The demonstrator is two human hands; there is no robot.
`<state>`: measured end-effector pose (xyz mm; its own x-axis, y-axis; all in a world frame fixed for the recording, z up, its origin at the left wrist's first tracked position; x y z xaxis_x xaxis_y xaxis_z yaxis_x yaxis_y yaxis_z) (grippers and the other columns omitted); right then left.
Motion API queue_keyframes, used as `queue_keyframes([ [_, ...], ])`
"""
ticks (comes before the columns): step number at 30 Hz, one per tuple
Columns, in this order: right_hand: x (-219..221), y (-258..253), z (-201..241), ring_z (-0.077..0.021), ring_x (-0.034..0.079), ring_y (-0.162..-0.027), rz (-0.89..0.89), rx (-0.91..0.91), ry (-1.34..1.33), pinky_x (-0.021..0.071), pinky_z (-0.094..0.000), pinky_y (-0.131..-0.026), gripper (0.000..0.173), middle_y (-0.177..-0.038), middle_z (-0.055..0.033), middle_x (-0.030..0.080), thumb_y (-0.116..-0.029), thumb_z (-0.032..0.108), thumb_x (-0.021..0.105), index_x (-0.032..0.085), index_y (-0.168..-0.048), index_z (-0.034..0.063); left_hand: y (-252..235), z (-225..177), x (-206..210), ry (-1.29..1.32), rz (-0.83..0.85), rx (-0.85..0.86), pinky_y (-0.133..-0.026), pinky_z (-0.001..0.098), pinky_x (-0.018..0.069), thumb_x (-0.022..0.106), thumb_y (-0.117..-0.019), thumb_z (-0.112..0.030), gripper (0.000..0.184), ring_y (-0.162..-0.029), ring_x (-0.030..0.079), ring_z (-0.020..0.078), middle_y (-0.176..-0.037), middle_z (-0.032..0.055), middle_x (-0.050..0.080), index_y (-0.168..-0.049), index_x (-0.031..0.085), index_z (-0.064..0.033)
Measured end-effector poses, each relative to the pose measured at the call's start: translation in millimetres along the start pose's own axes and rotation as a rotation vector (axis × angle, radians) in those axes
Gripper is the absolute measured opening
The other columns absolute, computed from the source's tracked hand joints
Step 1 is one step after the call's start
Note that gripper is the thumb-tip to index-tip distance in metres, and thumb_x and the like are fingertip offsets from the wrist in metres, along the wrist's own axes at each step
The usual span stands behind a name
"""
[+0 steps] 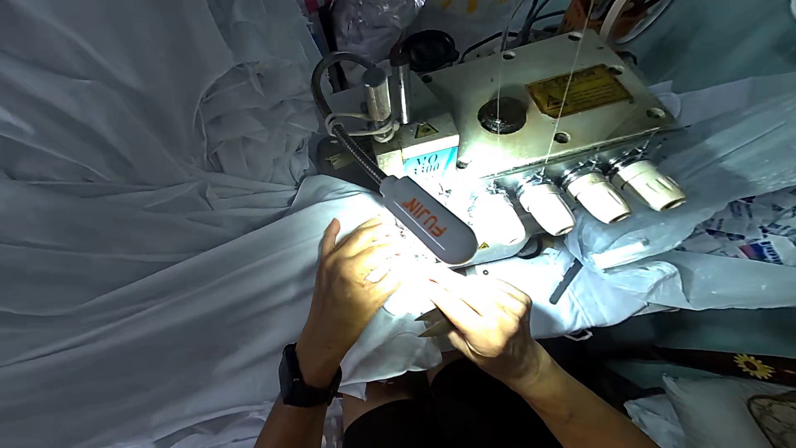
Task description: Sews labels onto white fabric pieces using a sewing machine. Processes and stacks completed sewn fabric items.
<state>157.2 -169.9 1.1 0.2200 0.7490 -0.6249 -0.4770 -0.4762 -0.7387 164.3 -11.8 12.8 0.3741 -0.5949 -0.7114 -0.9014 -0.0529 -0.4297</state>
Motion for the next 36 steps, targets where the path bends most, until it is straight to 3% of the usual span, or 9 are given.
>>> queue_keyframes([
  [9,3.7,-0.6,-3.1,-0.0213,0.062,-0.064,-0.032,0.023,0.019,0.0406,-0.0333,-0.057,0.025,-0.094,-0.0088,0.079,-0.0960,0.018,0.055,0.077,-0.090,0.0098,-7.2,2.5,2.2,0.005,0.021,-0.007,-0.118,0.0546,0.0316,0.073,-0.0827,-0.015,0.018,-0.123,0.065,0.0179,-0.115,0.0063,0.075,-0.097,0.080,-0.0071],
  [21,2.3,-4.7,-1.9,-0.0214,0.061,-0.063,-0.021,0.023,0.016,0.0401,-0.0331,-0.055,0.024,-0.090,-0.0082,0.078,-0.0942,0.016,0.056,0.077,-0.087,0.0098,-3.2,8.0,1.6,0.069,0.009,-0.026,-0.120,0.0541,0.0305,0.072,-0.0823,-0.013,0.015,-0.125,0.064,0.0154,-0.112,0.0032,0.076,-0.093,0.082,-0.0106],
  [25,1.0,-3.6,-3.0,-0.0227,0.065,-0.069,-0.009,0.080,-0.047,0.0446,-0.0329,-0.057,0.023,-0.099,-0.0134,0.078,-0.0926,0.016,0.056,0.079,-0.090,0.0099,-2.6,8.3,2.2,0.071,0.007,-0.029,-0.121,0.0542,0.0296,0.072,-0.0821,-0.013,0.015,-0.126,0.064,0.0160,-0.113,0.0044,0.076,-0.093,0.081,-0.0091],
  [28,0.1,-2.1,-5.9,-0.0209,0.062,-0.066,-0.020,0.131,-0.080,0.0447,-0.0300,-0.055,0.023,-0.096,-0.0171,0.073,-0.0927,0.020,0.058,0.079,-0.089,0.0118,-1.8,8.8,2.0,0.070,0.002,-0.029,-0.121,0.0536,0.0290,0.073,-0.0814,-0.013,0.015,-0.126,0.063,0.0164,-0.113,0.0046,0.076,-0.093,0.082,-0.0091],
  [33,-0.1,-4.7,-7.7,-0.0169,0.055,-0.063,-0.024,0.156,-0.093,0.0395,-0.0271,-0.054,0.021,-0.090,-0.0156,0.069,-0.0925,0.021,0.060,0.078,-0.090,0.0119,-3.0,8.0,0.9,0.062,0.014,-0.021,-0.121,0.0523,0.0281,0.073,-0.0808,-0.013,0.016,-0.126,0.063,0.0156,-0.112,0.0039,0.076,-0.094,0.082,-0.0097],
  [36,3.6,-7.1,-10.5,-0.0192,0.057,-0.062,-0.028,0.187,-0.084,0.0412,-0.0287,-0.054,0.022,-0.089,-0.0164,0.070,-0.0910,0.025,0.063,0.079,-0.091,0.0108,-9.9,10.7,1.7,0.007,0.044,0.003,-0.118,0.0555,0.0298,0.073,-0.0808,-0.013,0.016,-0.123,0.065,0.0196,-0.111,0.0060,0.076,-0.094,0.081,-0.0065],
])
Point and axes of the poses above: each hand's wrist, its own y-axis away from the middle knuckle, its own x-axis out of the palm, z = x × y, the point moved 9 cm from there along -y, towards the middle knuckle
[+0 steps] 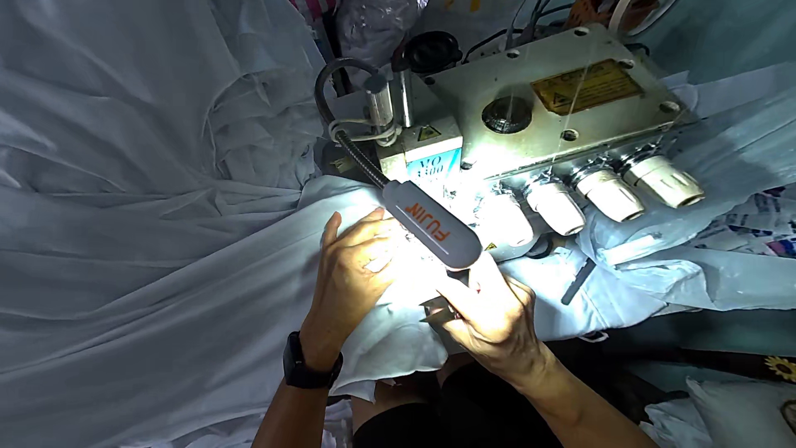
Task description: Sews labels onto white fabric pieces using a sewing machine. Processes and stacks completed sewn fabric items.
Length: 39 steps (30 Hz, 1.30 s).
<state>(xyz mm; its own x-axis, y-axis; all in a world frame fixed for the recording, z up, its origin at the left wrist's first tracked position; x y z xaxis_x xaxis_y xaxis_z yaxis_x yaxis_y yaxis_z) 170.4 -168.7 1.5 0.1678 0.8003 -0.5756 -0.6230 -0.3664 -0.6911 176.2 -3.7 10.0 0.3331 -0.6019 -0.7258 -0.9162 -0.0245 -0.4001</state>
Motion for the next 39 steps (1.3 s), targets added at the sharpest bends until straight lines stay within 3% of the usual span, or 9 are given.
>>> queue_keyframes([
  [7,6.8,3.8,1.1,-0.0149,0.059,-0.071,0.001,0.084,-0.121,0.0455,-0.0234,-0.059,0.024,-0.099,-0.0180,0.069,-0.0917,0.030,0.068,0.081,-0.102,0.0127,-34.9,2.1,-18.6,0.021,-0.043,0.053,-0.110,0.0441,0.0429,0.067,-0.0903,-0.006,0.014,-0.121,0.064,0.0261,-0.115,0.0167,0.072,-0.099,0.075,0.0026],
  [10,-0.5,10.0,3.1,-0.0104,0.057,-0.075,-0.066,0.085,-0.213,0.0451,-0.0163,-0.065,0.021,-0.092,-0.0152,0.067,-0.0918,0.025,0.072,0.076,-0.089,0.0047,-55.3,16.6,-25.0,0.041,-0.155,-0.066,-0.104,0.0358,0.0471,0.068,-0.0907,-0.006,0.016,-0.114,0.067,0.0254,-0.114,0.0215,0.072,-0.098,0.075,0.0068],
  [14,-18.0,15.5,-0.8,-0.0079,0.060,-0.072,-0.080,0.074,-0.310,0.0473,-0.0145,-0.064,0.029,-0.076,-0.0089,0.063,-0.0917,0.022,0.070,0.058,-0.072,0.0043,-30.6,24.0,-28.0,0.032,-0.222,-0.182,-0.103,0.0436,0.0492,0.067,-0.0948,-0.009,0.018,-0.120,0.062,0.0299,-0.129,0.0216,0.065,-0.107,0.071,0.0046],
  [21,-13.5,16.1,-23.4,-0.0058,0.043,-0.051,0.223,0.347,-0.177,0.0343,-0.0250,-0.050,0.059,-0.059,0.0027,0.050,-0.0904,0.065,0.058,0.068,-0.086,0.0066,41.8,7.0,-40.0,-0.055,-0.247,-0.350,-0.085,0.0369,0.0546,0.071,-0.0917,-0.018,0.029,-0.102,0.065,0.0232,-0.114,0.0193,0.066,-0.111,0.069,0.0035],
  [26,-13.4,1.7,-11.4,-0.0139,0.060,-0.066,0.221,0.353,-0.110,0.0467,-0.0298,-0.059,0.039,-0.079,-0.0069,0.067,-0.0994,0.038,0.054,0.071,-0.106,0.0028,3.8,27.9,-61.8,-0.027,-0.069,-0.253,-0.105,0.0550,0.0445,0.063,-0.1000,-0.021,0.047,-0.136,0.048,0.0368,-0.150,0.0219,0.048,-0.142,0.053,-0.0005],
  [28,-13.3,-5.7,-3.5,-0.0192,0.065,-0.069,0.197,0.310,-0.043,0.0513,-0.0330,-0.060,0.033,-0.087,-0.0123,0.070,-0.0978,0.025,0.053,0.073,-0.108,0.0000,-4.9,38.0,-52.3,0.004,0.044,-0.178,-0.107,0.0586,0.0416,0.068,-0.0962,-0.014,0.028,-0.136,0.048,0.0405,-0.147,0.0237,0.050,-0.119,0.065,0.0031],
  [30,-10.3,-13.4,5.4,-0.0249,0.066,-0.067,0.157,0.232,0.040,0.0539,-0.0361,-0.058,0.028,-0.087,-0.0162,0.069,-0.0968,0.016,0.054,0.075,-0.104,-0.0020,-7.0,34.8,-51.9,-0.011,0.081,-0.133,-0.092,0.0416,0.0535,0.066,-0.0970,-0.010,0.010,-0.110,0.065,0.0235,-0.120,0.0155,0.066,-0.098,0.066,-0.0002],
  [33,0.7,-20.2,17.5,-0.0335,0.070,-0.070,0.151,0.173,0.165,0.0571,-0.0429,-0.058,0.027,-0.090,-0.0217,0.070,-0.0959,0.009,0.057,0.076,-0.110,-0.0034,-3.6,19.4,-64.0,0.070,0.042,-0.119,-0.058,0.0182,0.0473,0.060,-0.1012,-0.010,0.007,-0.063,0.056,0.0029,-0.077,0.0021,0.060,-0.103,0.059,-0.0022],
  [39,19.0,-34.7,39.7,-0.0423,0.068,-0.067,0.108,0.117,0.291,0.0507,-0.0495,-0.050,0.022,-0.084,-0.0258,0.068,-0.0895,0.002,0.061,0.072,-0.105,-0.0085,3.8,-18.1,-68.4,-0.033,0.097,0.127,-0.092,0.0327,0.0543,0.052,-0.0945,0.004,0.026,-0.101,0.070,0.0141,-0.108,0.0092,0.075,-0.101,0.077,-0.0007],
])
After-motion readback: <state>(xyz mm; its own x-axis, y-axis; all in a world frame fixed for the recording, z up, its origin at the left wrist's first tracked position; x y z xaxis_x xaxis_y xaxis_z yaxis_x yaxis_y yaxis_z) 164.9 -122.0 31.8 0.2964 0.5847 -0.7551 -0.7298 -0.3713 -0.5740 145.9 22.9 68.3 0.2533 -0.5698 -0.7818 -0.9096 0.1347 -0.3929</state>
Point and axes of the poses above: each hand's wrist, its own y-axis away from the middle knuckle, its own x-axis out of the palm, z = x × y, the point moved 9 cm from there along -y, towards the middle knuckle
